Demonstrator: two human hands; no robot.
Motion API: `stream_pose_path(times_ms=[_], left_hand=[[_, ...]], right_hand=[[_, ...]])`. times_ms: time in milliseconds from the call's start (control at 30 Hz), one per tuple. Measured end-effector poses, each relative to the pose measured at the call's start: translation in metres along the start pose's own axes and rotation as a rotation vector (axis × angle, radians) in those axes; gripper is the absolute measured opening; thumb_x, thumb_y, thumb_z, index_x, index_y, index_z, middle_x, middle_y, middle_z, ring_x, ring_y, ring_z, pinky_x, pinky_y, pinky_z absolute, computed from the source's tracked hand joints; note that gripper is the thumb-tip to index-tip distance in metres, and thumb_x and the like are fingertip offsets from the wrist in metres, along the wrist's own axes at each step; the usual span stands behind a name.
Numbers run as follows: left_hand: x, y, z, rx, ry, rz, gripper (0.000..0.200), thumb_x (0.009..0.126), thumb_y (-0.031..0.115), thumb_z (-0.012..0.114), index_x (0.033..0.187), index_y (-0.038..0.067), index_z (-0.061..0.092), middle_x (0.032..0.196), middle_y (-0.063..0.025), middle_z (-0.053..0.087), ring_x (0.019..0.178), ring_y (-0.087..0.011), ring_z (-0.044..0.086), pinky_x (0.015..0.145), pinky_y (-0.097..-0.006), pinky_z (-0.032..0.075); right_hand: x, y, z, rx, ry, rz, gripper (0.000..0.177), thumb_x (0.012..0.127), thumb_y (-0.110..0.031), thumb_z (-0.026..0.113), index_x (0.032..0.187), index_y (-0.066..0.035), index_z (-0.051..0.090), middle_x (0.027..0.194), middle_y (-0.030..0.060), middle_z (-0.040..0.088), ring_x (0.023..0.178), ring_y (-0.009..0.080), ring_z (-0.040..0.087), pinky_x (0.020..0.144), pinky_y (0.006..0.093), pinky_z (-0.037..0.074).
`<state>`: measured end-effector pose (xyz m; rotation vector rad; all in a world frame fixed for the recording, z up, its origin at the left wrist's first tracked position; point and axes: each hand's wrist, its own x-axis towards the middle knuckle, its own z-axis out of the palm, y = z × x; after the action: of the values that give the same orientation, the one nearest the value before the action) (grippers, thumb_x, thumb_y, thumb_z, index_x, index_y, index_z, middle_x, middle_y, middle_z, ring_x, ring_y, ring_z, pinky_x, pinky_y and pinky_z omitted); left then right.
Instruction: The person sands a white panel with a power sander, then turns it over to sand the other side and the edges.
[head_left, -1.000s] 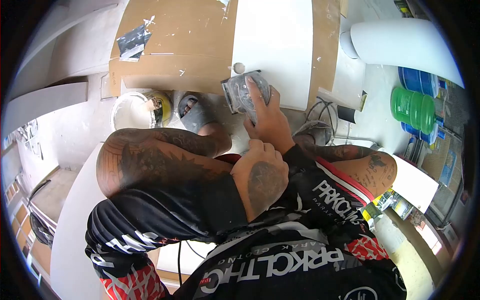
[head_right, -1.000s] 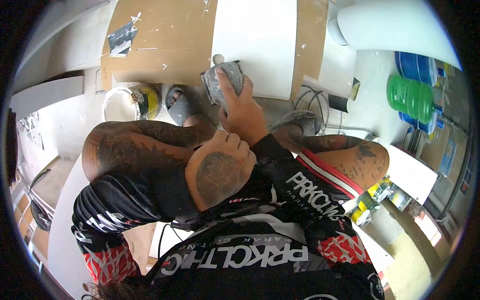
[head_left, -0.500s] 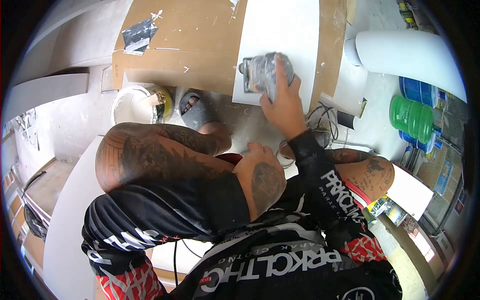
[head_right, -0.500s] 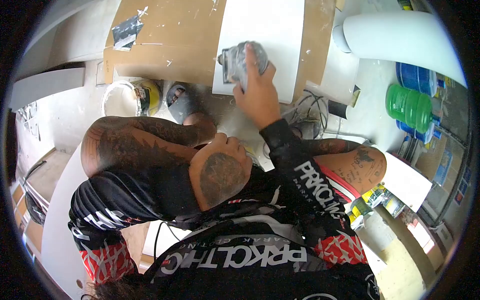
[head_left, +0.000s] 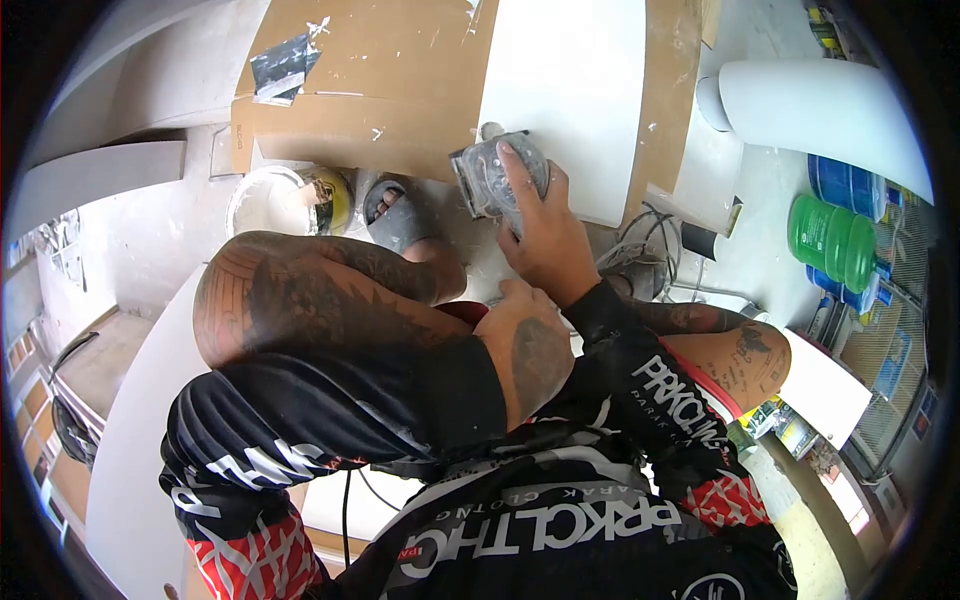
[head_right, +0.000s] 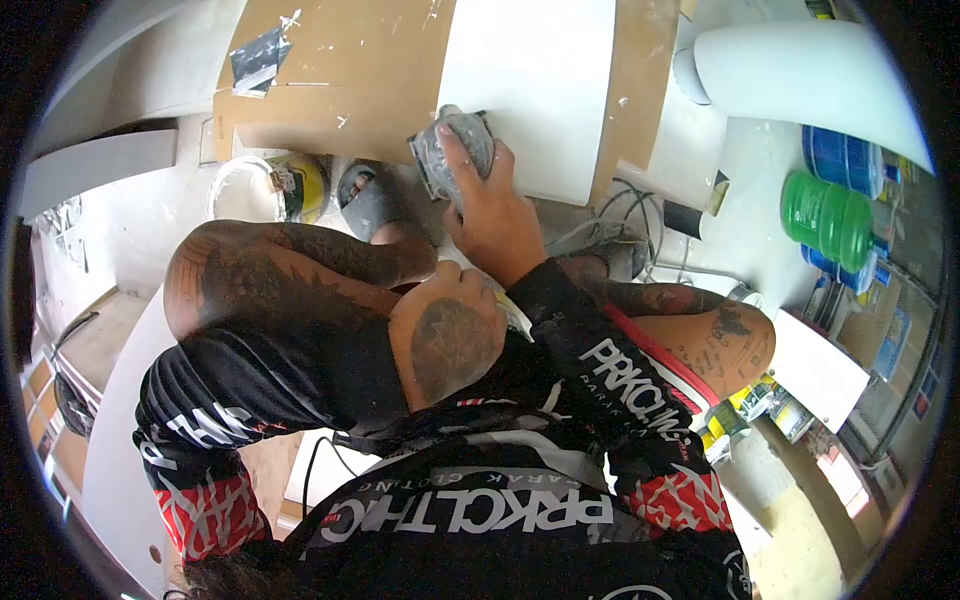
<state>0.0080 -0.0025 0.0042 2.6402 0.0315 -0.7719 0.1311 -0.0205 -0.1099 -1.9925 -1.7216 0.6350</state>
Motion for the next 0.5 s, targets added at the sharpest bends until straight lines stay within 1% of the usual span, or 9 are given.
stream_pose_path(times_ms=[33, 100, 133, 200, 333, 400, 433, 467, 500], left_hand=[[0.002, 0.001, 0.001, -0.044, 0.003, -0.011, 0.02, 0.086, 0.022, 0.065, 0.096, 0.012, 0.079, 0.094, -0.0068, 0.074, 0.094, -0.0283, 0.066, 0.08, -0.0452, 0.046], [0.001, 0.002, 0.003, -0.099, -0.003, -0.027, 0.02, 0.086, 0.022, 0.066, 0.095, 0.012, 0.08, 0.093, -0.0065, 0.074, 0.093, -0.0283, 0.066, 0.081, -0.0456, 0.046], [-0.001, 0.001, 0.001, -0.086, 0.026, -0.031, 0.02, 0.086, 0.022, 0.065, 0.094, 0.012, 0.08, 0.093, -0.0066, 0.074, 0.093, -0.0281, 0.066, 0.081, -0.046, 0.045], [-0.002, 0.001, 0.001, -0.067, 0.056, -0.035, 0.019, 0.086, 0.022, 0.065, 0.094, 0.012, 0.08, 0.094, -0.0066, 0.074, 0.093, -0.0279, 0.066, 0.081, -0.0465, 0.045], [0.0, 0.002, 0.008, -0.021, 0.048, -0.018, 0.02, 0.087, 0.022, 0.065, 0.095, 0.012, 0.079, 0.093, -0.0077, 0.074, 0.092, -0.0278, 0.066, 0.083, -0.0466, 0.045], [0.0, 0.002, 0.005, 0.007, 0.071, -0.032, 0.02, 0.087, 0.022, 0.064, 0.095, 0.011, 0.079, 0.093, -0.0082, 0.074, 0.092, -0.0282, 0.066, 0.084, -0.0473, 0.045], [-0.001, 0.002, -0.001, -0.006, 0.032, -0.038, 0.018, 0.087, 0.022, 0.067, 0.095, 0.01, 0.078, 0.093, -0.0076, 0.072, 0.093, -0.0251, 0.065, 0.083, -0.0408, 0.045], [-0.002, 0.001, -0.006, -0.019, -0.007, -0.044, 0.017, 0.087, 0.022, 0.07, 0.095, 0.008, 0.076, 0.094, -0.0069, 0.071, 0.095, -0.0221, 0.064, 0.082, -0.0343, 0.045], [-0.003, 0.0, -0.009, -0.024, -0.004, -0.044, 0.017, 0.087, 0.022, 0.07, 0.095, 0.008, 0.076, 0.094, -0.0069, 0.071, 0.095, -0.0221, 0.064, 0.082, -0.0343, 0.045]], right_hand=[[0.001, -0.001, -0.001, 0.004, -0.007, 0.001, 0.087, 0.083, -0.008, 0.064, 0.16, -0.019, 0.026, 0.135, 0.0331, 0.038, 0.113, 0.057, 0.053, 0.094, 0.0524, 0.052], [0.008, -0.001, -0.003, 0.057, -0.003, 0.162, 0.087, 0.083, -0.009, 0.066, 0.16, -0.02, 0.026, 0.136, 0.0328, 0.038, 0.114, 0.0563, 0.054, 0.094, 0.0519, 0.052], [0.01, 0.0, -0.001, 0.062, -0.007, 0.163, 0.087, 0.083, -0.009, 0.066, 0.16, -0.02, 0.026, 0.136, 0.0328, 0.038, 0.114, 0.0563, 0.054, 0.094, 0.0519, 0.052], [0.013, 0.002, -0.003, 0.062, 0.102, 0.179, 0.088, 0.083, -0.009, 0.066, 0.16, -0.02, 0.025, 0.136, 0.0322, 0.038, 0.115, 0.056, 0.053, 0.095, 0.0523, 0.051], [-0.008, 0.012, -0.012, 0.064, 0.022, 0.188, 0.087, 0.084, -0.009, 0.064, 0.16, -0.018, 0.023, 0.136, 0.0322, 0.038, 0.117, 0.0559, 0.052, 0.097, 0.053, 0.05], [-0.026, 0.02, -0.015, 0.031, 0.046, 0.197, 0.085, 0.085, -0.008, 0.062, 0.16, -0.013, 0.022, 0.139, 0.0343, 0.036, 0.12, 0.0559, 0.049, 0.103, 0.0531, 0.045], [-0.033, 0.024, -0.017, 0.024, 0.04, 0.193, 0.085, 0.085, -0.008, 0.062, 0.16, -0.013, 0.022, 0.139, 0.0343, 0.036, 0.12, 0.0559, 0.049, 0.103, 0.0531, 0.045], [-0.039, 0.029, -0.019, -0.035, 0.104, 0.198, 0.087, 0.084, -0.009, 0.064, 0.16, -0.016, 0.022, 0.137, 0.0358, 0.036, 0.117, 0.0574, 0.052, 0.098, 0.0534, 0.049], [-0.043, 0.031, -0.02, -0.091, 0.169, 0.206, 0.09, 0.083, -0.009, 0.066, 0.161, -0.019, 0.022, 0.135, 0.0374, 0.036, 0.113, 0.0589, 0.054, 0.093, 0.0537, 0.053]])
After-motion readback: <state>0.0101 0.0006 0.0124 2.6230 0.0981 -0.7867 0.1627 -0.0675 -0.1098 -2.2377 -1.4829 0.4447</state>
